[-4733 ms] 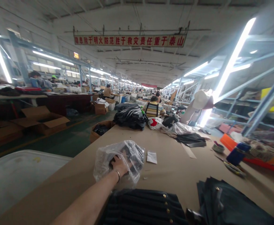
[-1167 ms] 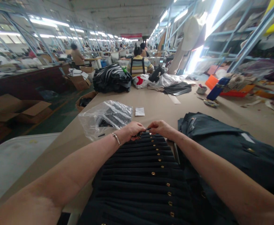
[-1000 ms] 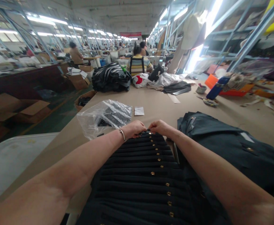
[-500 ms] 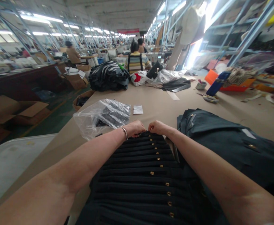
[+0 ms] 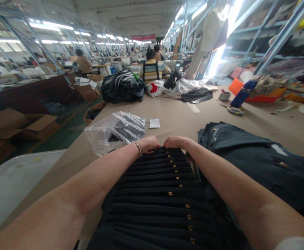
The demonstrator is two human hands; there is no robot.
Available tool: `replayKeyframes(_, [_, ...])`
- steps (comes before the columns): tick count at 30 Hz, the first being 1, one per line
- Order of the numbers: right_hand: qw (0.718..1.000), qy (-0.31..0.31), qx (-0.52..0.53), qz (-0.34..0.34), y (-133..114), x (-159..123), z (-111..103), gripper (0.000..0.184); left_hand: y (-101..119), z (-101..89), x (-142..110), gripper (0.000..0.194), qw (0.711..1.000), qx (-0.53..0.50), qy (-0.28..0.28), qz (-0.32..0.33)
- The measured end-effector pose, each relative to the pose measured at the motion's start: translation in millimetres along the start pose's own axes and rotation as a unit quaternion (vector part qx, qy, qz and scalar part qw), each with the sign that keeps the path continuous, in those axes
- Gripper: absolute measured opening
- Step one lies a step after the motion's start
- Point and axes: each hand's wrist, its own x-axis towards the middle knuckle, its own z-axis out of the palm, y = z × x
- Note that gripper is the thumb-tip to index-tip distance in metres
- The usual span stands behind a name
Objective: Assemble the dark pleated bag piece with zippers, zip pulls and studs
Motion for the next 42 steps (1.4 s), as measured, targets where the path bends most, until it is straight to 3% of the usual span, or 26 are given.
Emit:
replayKeyframes(5, [0.995,0.001,0.098,0.008,4,1,-3,0.025,-3,-7.7,-4,0.013,0.999,-0.030,-0.009,0.025])
replayKeyframes(11, [0.972,-0.011,0.235,-0.030,18,-3,-7,0.029,-5,-15.6,-11,0.013,0.997,-0.057,-0.017,0.041])
replayKeyframes(18, [0.942,-0.048,0.325,-0.063,24,-11,-10,0.020,-3,-10.7,-12,0.013,0.995,-0.076,-0.038,0.059])
replayKeyframes(23, [0.948,-0.051,0.307,-0.060,27,-12,-10,0.017,0,-4.4,-9,0.012,0.996,-0.066,-0.024,0.053])
replayKeyframes(28, [0.965,-0.016,0.256,-0.058,25,-10,-7,0.014,0,-1.4,-6,0.013,0.998,-0.052,-0.008,0.045])
replayKeyframes(38, [0.989,0.025,0.135,-0.046,12,-8,-3,0.041,-3,2.7,1,0.011,0.998,-0.037,0.013,0.049])
replayKeyframes(42, [0.991,0.000,0.127,-0.043,11,-8,-2,0.036,-6,2.3,1,0.009,0.999,-0.022,0.016,0.047])
